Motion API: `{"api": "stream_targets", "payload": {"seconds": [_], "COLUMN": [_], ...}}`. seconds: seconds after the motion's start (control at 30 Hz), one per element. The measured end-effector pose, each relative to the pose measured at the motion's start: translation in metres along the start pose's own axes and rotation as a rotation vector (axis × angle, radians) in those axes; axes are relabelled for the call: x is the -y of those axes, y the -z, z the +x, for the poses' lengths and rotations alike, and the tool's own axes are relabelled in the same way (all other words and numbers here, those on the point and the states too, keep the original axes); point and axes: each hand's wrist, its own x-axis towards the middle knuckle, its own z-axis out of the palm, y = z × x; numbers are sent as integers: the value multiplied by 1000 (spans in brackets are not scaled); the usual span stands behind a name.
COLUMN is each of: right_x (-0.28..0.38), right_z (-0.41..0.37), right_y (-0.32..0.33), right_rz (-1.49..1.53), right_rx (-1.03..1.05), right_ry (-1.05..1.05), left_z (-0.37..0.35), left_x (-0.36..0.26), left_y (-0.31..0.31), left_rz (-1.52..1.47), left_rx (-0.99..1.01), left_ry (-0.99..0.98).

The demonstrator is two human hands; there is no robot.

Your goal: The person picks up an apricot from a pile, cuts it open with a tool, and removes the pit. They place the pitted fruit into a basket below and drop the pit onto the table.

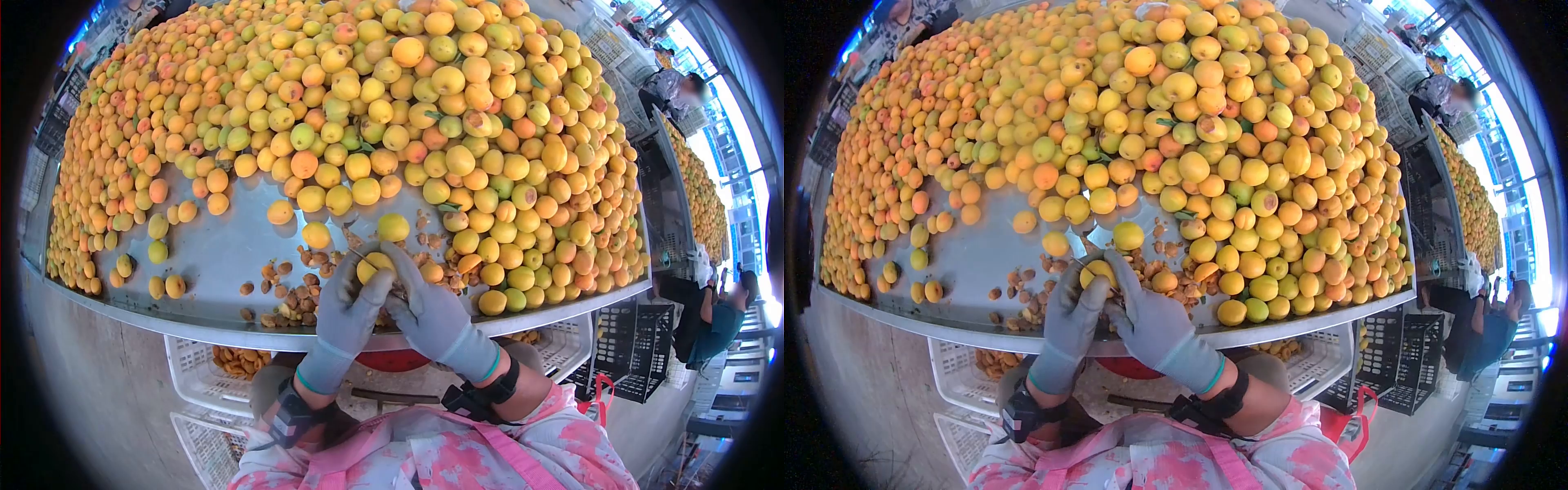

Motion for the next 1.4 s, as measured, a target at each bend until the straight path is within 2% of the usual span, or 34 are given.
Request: {"api": "stream_targets", "payload": {"seconds": [0.2, 0.6, 0.7, 0.77, 0.9, 0.97, 1.0, 1.07, 1.2, 1.27, 1.33, 1.4], "right_x": [1, 0, -3, -6, -25, -19, -14, -6, -2, 5, 9, 6], "right_z": [-1, -1, 1, 3, 7, 8, 8, 7, 0, -9, -26, -54], "right_y": [-6, 11, 16, 19, 20, 24, 28, 36, 46, 54, 68, 76], "right_rz": [-12, 50, 27, 47, 71, 260, 262, 454, 496, 845, 748, 839], "right_rx": [-22, 12, 67, 112, 34, 48, 45, 92, 2, -34, -45, -40], "right_ry": [8, 42, 49, 15, 59, -58, -55, -155, -139, -291, -322, -374], "left_z": [-1, -3, -3, -2, -10, -3, -1, 1, 1, 1, 1, -1], "left_x": [-5, -12, -16, -10, -8, -2, -9, -24, -24, -21, -21, -21], "left_y": [-4, -6, 2, 9, 9, 15, 14, 10, 9, 10, 11, 11], "left_rz": [2, 1, -13, 100, 78, -97, -94, -331, -395, -438, -448, -465], "left_rx": [-56, -20, 47, 115, 64, 49, 51, 91, 110, 139, 170, 198], "left_ry": [55, 46, 105, 154, 279, 276, 274, 303, 326, 360, 377, 395]}}
